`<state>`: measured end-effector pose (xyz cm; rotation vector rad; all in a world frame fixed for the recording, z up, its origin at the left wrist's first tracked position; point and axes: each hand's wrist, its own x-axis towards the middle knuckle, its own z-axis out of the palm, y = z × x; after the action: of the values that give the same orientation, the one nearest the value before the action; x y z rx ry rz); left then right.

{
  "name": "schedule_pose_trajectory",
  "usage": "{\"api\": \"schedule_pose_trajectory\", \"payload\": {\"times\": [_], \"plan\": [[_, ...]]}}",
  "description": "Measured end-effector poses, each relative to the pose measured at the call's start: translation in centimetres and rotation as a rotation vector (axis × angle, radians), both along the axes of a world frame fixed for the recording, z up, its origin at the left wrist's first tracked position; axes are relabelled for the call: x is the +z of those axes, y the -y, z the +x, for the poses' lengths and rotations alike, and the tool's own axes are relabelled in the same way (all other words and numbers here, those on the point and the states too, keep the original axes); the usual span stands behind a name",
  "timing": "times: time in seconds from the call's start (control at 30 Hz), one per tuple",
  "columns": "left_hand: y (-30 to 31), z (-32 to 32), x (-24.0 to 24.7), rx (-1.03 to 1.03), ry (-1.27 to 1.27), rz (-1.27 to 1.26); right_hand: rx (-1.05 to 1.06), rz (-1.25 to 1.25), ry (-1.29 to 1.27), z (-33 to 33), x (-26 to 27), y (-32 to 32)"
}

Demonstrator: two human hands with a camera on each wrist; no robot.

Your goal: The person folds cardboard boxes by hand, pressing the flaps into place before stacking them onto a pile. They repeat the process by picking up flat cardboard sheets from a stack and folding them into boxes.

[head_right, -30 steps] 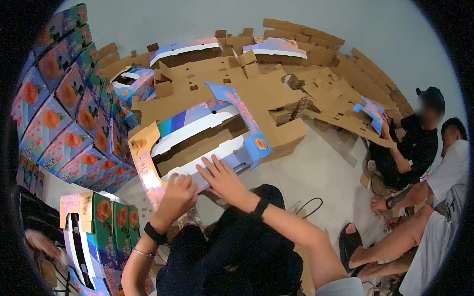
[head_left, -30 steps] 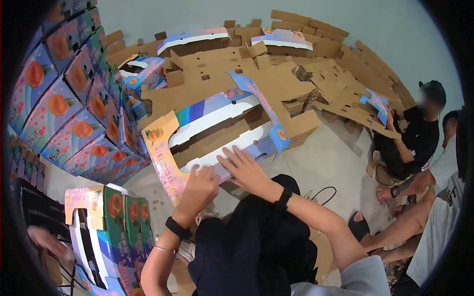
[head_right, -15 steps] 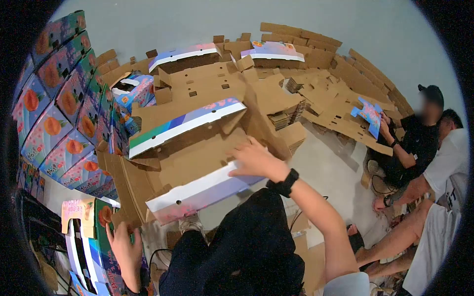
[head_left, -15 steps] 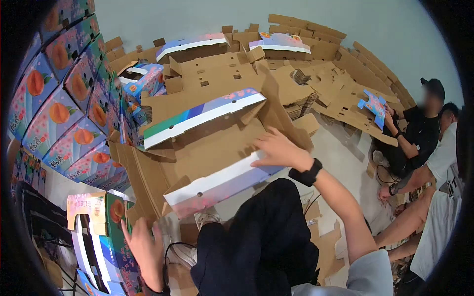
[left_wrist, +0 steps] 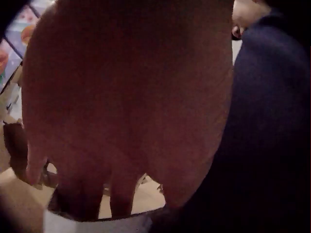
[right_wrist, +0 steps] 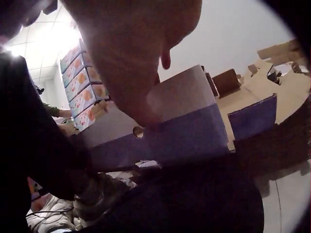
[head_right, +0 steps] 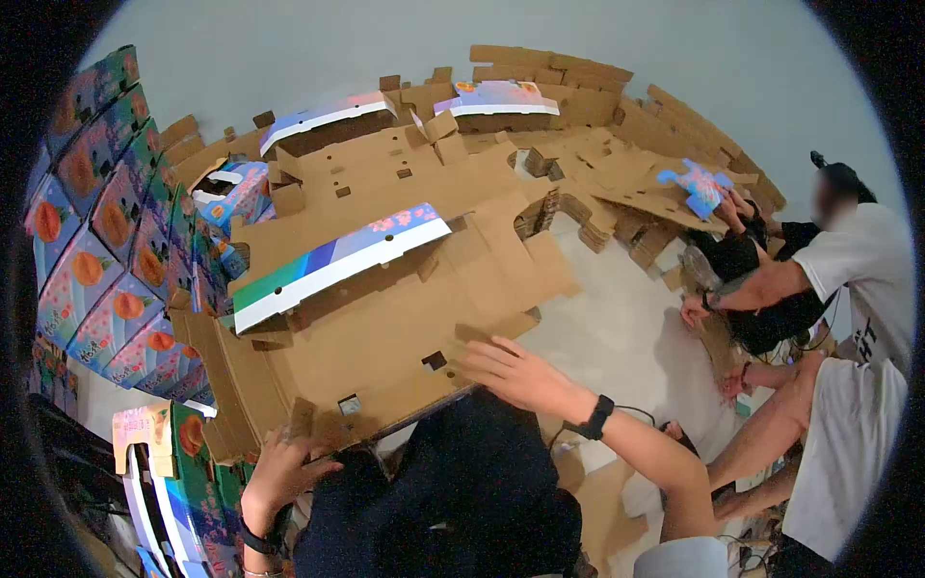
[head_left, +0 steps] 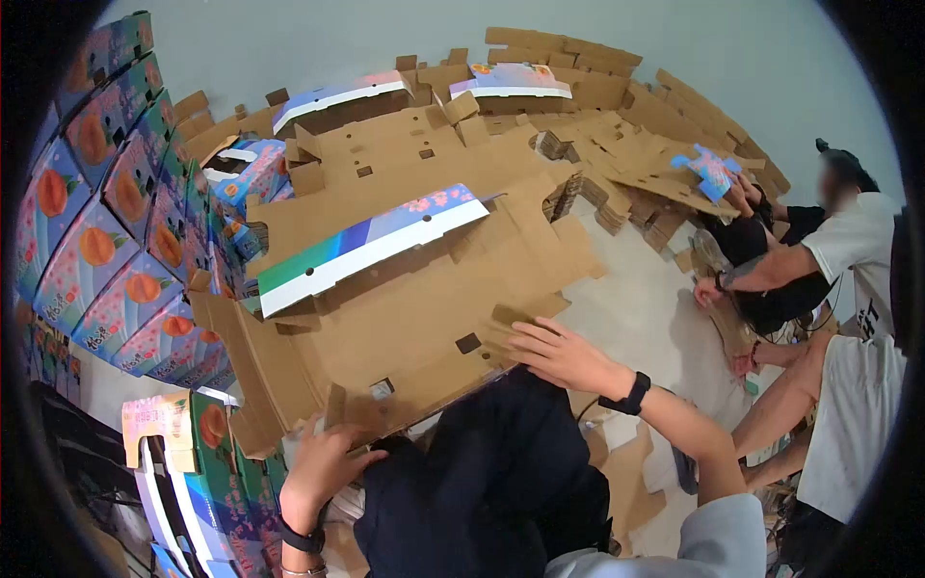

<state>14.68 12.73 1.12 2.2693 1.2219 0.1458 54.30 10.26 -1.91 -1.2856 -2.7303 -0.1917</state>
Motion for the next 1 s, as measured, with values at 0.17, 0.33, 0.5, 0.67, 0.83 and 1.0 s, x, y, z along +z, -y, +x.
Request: {"api": "schedule_pose_trajectory", "payload": {"times": [0.17,0.33,0.5,0.67,0.83,1.0], "plan": [[0.7,-2.1,-3.9,-0.029,-0.235,0.376,-0.111,-0.367,-0.021,1.2,-1.2,-2.4],[-0.8,-2.8,-3.8,-0.246,-0.356,0.549,-0.128,-0.337,0.136,1.2,0.2,-4.0],[-1.6,-2.4,3.7,-0.038,-0.147,0.612,-0.198,-0.083,0.112,2.4,7.6,-5.2],[2.1,-1.6,10.2,0.068,-0.116,0.55,-0.191,-0.148,-0.147,3.7,14.1,-0.5],[-1.5,-0.6,9.8,0.068,-0.089,0.611,-0.208,-0.069,0.082,7.7,13.3,-4.1],[-14.5,0.6,20.3,0.221,0.081,1.201,-0.181,0.679,-0.156,7.1,26.7,-13.1]]}}
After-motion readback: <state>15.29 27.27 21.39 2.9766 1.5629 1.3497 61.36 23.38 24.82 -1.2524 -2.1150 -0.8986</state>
